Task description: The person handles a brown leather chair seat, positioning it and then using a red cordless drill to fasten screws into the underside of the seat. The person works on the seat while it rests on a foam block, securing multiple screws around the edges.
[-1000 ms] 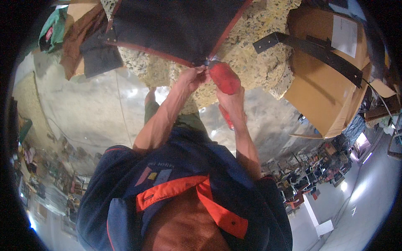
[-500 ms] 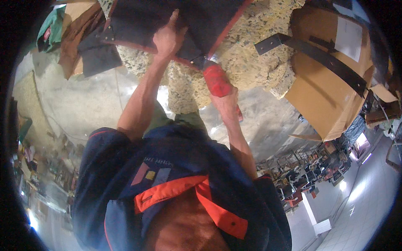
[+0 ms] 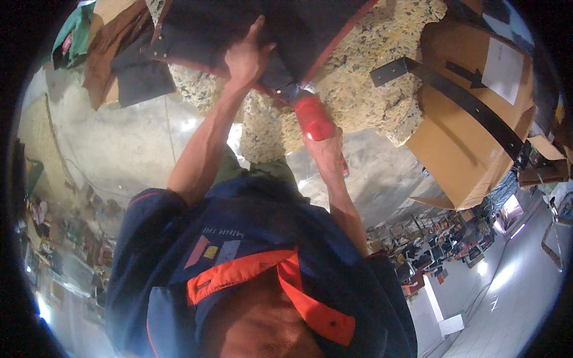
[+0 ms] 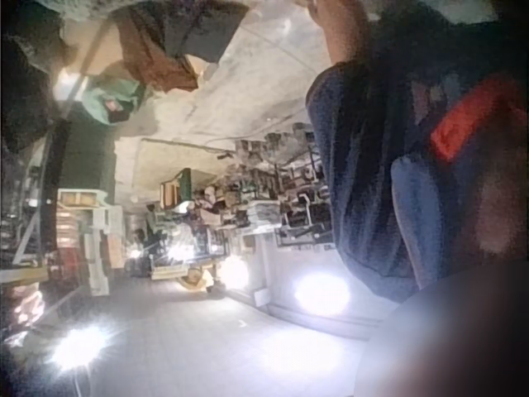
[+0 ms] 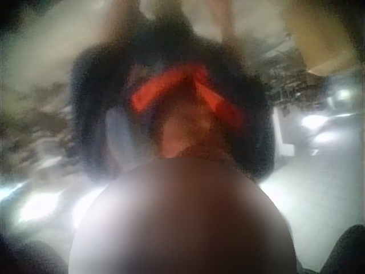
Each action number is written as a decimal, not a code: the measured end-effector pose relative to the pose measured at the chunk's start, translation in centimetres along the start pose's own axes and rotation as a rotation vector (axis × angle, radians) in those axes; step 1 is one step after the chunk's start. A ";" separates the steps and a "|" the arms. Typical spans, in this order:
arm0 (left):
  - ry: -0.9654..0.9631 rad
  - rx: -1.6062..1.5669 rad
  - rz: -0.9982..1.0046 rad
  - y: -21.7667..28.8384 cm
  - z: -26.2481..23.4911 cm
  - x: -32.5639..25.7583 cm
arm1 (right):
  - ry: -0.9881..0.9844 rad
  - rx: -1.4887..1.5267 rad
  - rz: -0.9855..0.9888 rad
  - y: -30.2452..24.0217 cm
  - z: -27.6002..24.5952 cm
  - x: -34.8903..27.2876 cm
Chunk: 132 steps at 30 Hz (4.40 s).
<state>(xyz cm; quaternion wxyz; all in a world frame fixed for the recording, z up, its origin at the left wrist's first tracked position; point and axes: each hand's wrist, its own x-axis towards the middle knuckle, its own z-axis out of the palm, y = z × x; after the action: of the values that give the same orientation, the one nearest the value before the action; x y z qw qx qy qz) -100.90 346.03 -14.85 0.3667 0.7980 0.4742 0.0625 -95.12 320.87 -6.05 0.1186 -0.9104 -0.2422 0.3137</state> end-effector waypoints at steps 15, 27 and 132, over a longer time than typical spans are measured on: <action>0.068 -0.144 0.193 -1.1 -0.8 -0.5 | 0.060 0.340 0.247 -0.4 -0.1 -1.9; -0.304 -0.758 -0.058 -2.8 1.0 -10.8 | 0.019 -0.119 0.272 -3.8 -2.7 -1.0; -0.231 -1.634 -0.959 -1.2 9.6 -15.2 | -0.061 -0.214 0.126 -1.5 0.2 -2.2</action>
<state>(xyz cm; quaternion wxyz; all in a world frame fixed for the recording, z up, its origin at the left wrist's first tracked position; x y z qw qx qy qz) -105.70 329.07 -18.80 0.8418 0.0170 0.5215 0.1382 -97.31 321.03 -4.53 -0.0067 -0.9212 -0.2203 0.3206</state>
